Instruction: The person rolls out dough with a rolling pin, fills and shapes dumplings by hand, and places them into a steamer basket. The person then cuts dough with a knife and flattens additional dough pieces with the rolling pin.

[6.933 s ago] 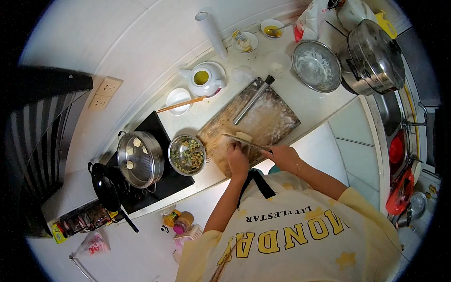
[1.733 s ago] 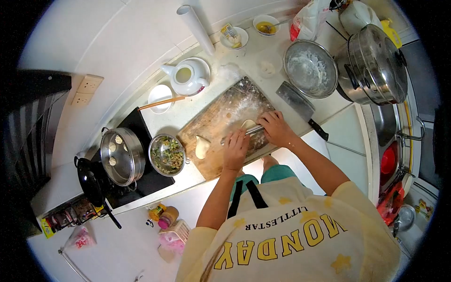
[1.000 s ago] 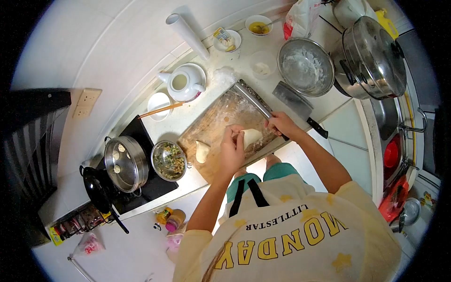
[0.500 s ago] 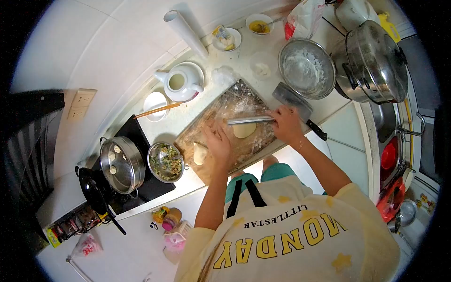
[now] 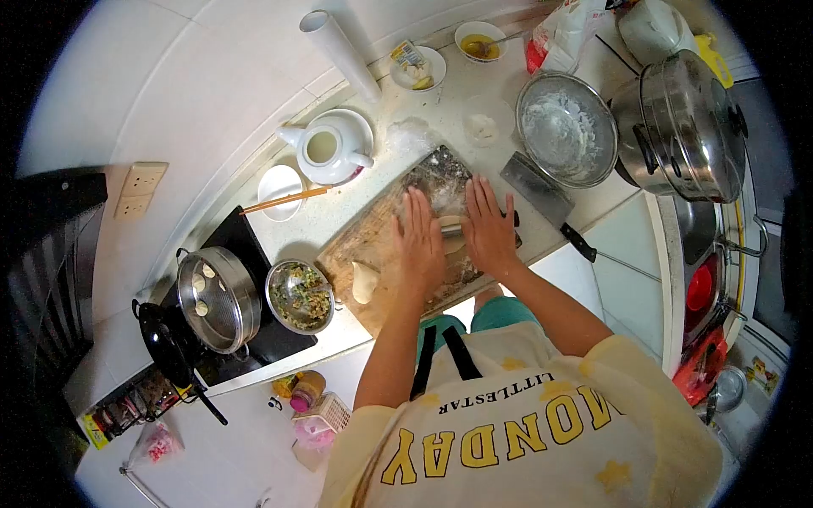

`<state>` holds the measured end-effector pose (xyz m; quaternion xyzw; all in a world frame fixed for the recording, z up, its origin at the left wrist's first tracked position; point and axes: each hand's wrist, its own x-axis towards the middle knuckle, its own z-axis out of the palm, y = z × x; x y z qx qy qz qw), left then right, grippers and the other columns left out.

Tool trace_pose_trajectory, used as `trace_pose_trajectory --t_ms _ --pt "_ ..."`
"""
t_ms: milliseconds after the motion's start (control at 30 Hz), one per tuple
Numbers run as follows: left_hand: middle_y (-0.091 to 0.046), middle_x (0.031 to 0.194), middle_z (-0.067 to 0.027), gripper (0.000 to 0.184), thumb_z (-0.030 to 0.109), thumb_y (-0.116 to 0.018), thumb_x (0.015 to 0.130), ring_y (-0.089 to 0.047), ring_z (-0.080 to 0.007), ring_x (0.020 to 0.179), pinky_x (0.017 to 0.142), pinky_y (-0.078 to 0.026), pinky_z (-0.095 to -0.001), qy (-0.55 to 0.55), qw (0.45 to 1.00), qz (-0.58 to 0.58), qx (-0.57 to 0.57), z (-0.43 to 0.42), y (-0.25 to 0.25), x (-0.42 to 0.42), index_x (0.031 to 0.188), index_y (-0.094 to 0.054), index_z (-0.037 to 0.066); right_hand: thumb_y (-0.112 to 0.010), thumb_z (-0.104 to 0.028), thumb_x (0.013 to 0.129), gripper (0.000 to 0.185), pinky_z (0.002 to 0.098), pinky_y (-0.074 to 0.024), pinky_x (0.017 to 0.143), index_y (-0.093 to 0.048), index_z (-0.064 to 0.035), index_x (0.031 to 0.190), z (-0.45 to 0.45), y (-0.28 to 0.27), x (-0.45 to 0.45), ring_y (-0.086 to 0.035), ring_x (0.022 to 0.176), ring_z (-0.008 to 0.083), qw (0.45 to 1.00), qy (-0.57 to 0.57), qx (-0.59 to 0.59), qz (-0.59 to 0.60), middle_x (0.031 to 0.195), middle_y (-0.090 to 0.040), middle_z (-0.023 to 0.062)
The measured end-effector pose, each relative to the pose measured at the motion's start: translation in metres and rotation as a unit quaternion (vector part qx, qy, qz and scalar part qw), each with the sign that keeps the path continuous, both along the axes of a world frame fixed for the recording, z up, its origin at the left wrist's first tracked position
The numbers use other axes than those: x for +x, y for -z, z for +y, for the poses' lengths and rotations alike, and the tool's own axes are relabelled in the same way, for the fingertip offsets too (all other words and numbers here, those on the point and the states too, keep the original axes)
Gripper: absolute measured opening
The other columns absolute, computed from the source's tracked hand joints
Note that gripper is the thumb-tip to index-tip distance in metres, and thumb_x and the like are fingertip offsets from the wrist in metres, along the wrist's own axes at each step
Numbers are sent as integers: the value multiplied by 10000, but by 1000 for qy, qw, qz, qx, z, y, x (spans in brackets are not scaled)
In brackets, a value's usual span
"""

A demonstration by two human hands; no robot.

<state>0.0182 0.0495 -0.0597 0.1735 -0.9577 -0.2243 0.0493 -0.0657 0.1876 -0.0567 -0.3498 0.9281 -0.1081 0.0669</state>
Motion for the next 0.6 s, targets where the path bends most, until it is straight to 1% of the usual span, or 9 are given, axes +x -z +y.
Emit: trace_pose_trajectory --t_ms 33,67,133,233,333,433,533,600 --pt "-178 1599 -200 584 278 -263 1037 -138 -306 1496 1196 -74 -502 -6 1000 5 -8 -4 2 -8 1523 -183 -37 -357 -364 1023 629 581 -100 1173 -214 -15 1527 -6 2 -6 -161 1488 278 1000 10 17 16 1604 -185 144" --pt "-172 1601 -199 586 279 -263 1036 -134 -306 1497 1196 -75 -501 -7 1000 1 -2 -7 4 -15 1523 -180 -37 -364 -366 1021 631 582 -97 1174 -217 -19 1527 -10 3 -11 -160 1489 271 1000 12 10 21 1604 -190 141" --pt "-161 1604 -196 590 281 -263 1035 -124 -305 1499 1197 -76 -499 -12 1000 -2 6 -19 7 -31 1524 -175 -36 -377 -369 1017 633 584 -90 1178 -222 -28 1527 -24 2 -29 -157 1491 258 999 13 -11 35 1603 -199 134" --pt "-142 1609 -193 611 283 -266 1028 -95 -317 1502 1191 -86 -502 -18 1000 12 -22 -26 9 -47 1531 -134 -37 -403 -364 1009 632 587 -91 1177 -243 -25 1518 -35 8 -46 -154 1493 254 997 14 -63 48 1596 -220 142" --pt "-148 1602 -213 620 297 -275 1026 -117 -328 1497 1190 -109 -496 -21 1000 5 -21 -22 6 -44 1521 -151 -54 -420 -359 1004 628 579 -92 1180 -267 -18 1509 -32 7 -43 -147 1495 260 998 2 -49 45 1599 -206 148" --pt "-181 1594 -211 623 297 -318 1011 -152 -310 1491 1193 -115 -488 -22 998 44 -45 -10 11 -22 1513 -195 -50 -373 -375 1016 648 572 -82 1174 -232 22 1508 -17 12 -22 -178 1483 293 998 -6 -39 41 1581 -231 182" --pt "-188 1586 -228 629 290 -342 1006 -155 -332 1487 1194 -105 -494 -24 999 21 -40 4 13 3 1511 -193 -55 -387 -404 1006 679 570 -81 1174 -225 21 1511 0 8 2 -172 1484 307 999 -19 -11 24 1587 -214 185" --pt "-189 1585 -229 632 293 -353 1007 -154 -341 1486 1191 -107 -498 -8 998 -9 -60 16 10 25 1513 -193 -51 -396 -421 1000 700 568 -71 1176 -212 13 1517 15 15 22 -163 1487 303 999 -30 -26 2 1594 -202 176"
